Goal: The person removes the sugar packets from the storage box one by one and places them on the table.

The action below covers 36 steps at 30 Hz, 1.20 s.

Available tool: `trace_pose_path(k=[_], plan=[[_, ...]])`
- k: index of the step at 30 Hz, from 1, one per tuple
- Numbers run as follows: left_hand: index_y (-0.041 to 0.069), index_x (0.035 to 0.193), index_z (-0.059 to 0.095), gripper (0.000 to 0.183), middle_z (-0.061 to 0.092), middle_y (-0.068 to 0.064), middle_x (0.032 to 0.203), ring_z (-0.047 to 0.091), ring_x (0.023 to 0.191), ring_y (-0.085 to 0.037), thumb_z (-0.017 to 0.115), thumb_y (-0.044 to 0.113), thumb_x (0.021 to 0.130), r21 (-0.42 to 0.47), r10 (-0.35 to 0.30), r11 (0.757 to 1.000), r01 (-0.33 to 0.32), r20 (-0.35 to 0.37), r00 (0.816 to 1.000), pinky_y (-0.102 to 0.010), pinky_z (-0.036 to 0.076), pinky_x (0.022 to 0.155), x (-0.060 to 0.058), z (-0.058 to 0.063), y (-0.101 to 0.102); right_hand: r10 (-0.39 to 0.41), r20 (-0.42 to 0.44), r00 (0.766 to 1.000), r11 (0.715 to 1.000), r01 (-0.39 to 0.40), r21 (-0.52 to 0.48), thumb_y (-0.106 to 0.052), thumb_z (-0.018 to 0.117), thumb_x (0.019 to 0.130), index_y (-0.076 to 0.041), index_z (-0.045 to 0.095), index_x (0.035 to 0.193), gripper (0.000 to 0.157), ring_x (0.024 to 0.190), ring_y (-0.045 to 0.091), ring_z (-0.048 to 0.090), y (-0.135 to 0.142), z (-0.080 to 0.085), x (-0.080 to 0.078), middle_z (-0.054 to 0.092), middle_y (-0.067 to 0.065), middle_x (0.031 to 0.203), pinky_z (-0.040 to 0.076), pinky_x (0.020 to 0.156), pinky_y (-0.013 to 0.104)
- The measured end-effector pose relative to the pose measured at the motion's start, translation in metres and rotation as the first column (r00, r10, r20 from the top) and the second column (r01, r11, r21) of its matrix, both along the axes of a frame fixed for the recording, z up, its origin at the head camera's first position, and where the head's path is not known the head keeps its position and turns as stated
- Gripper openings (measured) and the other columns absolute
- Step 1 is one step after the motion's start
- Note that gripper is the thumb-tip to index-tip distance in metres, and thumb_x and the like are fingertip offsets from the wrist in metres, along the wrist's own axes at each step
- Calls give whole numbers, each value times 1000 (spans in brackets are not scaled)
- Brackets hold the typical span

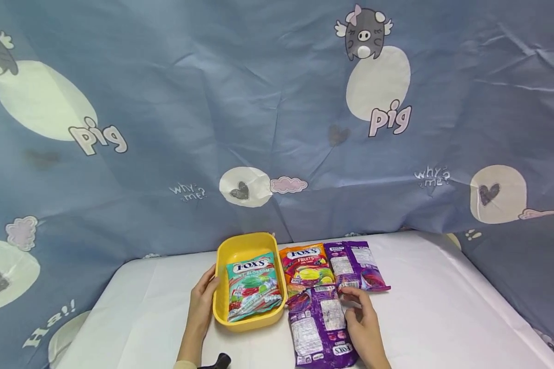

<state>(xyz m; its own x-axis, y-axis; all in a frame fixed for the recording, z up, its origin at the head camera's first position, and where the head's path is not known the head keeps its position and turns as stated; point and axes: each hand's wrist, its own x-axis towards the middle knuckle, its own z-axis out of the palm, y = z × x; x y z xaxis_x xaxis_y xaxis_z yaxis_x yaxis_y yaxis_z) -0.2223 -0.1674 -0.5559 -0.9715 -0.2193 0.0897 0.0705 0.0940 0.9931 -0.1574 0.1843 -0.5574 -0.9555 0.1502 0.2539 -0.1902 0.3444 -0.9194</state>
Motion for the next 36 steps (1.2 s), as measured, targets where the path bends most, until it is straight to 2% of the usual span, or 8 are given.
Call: trace_pose_path(k=[5, 9, 12, 16, 20, 25, 32, 36], plan=[[23, 131, 43, 42, 44, 3, 135, 41, 124, -13, 47, 30, 90, 11, -19, 1000, 19, -26, 999, -4, 36, 89, 2, 4, -3, 105, -130, 986, 989, -117, -88, 12, 41, 82, -5, 44, 123, 44, 104, 16, 53, 0, 18, -6, 49, 18, 118, 49, 77, 17], [22, 130, 44, 41, 45, 4, 134, 42, 123, -12, 48, 30, 90, 10, 1, 1000, -1, -42, 999, -6, 36, 91, -2, 8, -5, 210, -140, 968, 950, -235, -204, 8, 39, 87, -4, 37, 130, 44, 111, 26, 51, -4, 32, -15, 40, 21, 126, 50, 81, 23], [22, 129, 46, 40, 46, 4, 133, 43, 122, -11, 49, 28, 89, 3, 21, 1000, -21, -48, 999, -8, 36, 92, -3, 10, -7, 219, -122, 968, 921, -247, -301, 4, 38, 89, -6, 34, 132, 44, 114, 30, 48, -12, 38, -21, 39, 18, 127, 50, 83, 26], [23, 129, 45, 40, 46, 7, 133, 43, 122, -9, 48, 29, 89, -3, 3, 1000, -3, -23, 1000, -11, 37, 94, -2, 8, -6, 226, -121, 967, 915, -253, -313, 2, 38, 90, -6, 35, 130, 41, 115, 29, 47, -21, 42, -26, 41, 14, 127, 50, 83, 24], [24, 129, 45, 40, 45, 7, 133, 42, 123, -9, 49, 30, 89, 1, -16, 1000, 16, 5, 1000, -21, 37, 99, 2, 7, -4, 247, -99, 964, 918, -265, -295, -4, 42, 91, -6, 38, 129, 38, 115, 27, 47, -31, 45, -25, 44, 8, 127, 49, 85, 24], [27, 127, 46, 40, 44, 8, 134, 40, 124, -10, 49, 33, 88, 4, -24, 1000, 24, 30, 999, -30, 35, 102, 5, 4, -5, 249, -55, 967, 914, -253, -317, 5, 39, 87, -9, 44, 126, 41, 115, 28, 47, -53, 45, -19, 44, 11, 130, 48, 86, 25], [28, 127, 46, 40, 44, 8, 134, 39, 125, -11, 50, 35, 88, 3, -13, 1000, 13, 27, 1000, -33, 35, 103, 5, 0, -6, 394, -43, 918, 847, -381, -370, 3, 40, 87, -12, 39, 130, 45, 120, 33, 41, -78, 54, -16, 40, 14, 131, 46, 92, 29], [27, 128, 46, 42, 44, 8, 134, 38, 126, -12, 49, 36, 88, 11, -25, 1000, 25, 34, 999, -34, 34, 104, 6, 0, -7, 443, -16, 896, 832, -418, -366, -2, 45, 88, -21, 36, 132, 48, 121, 30, 40, -91, 64, -15, 42, 12, 129, 45, 94, 30]])
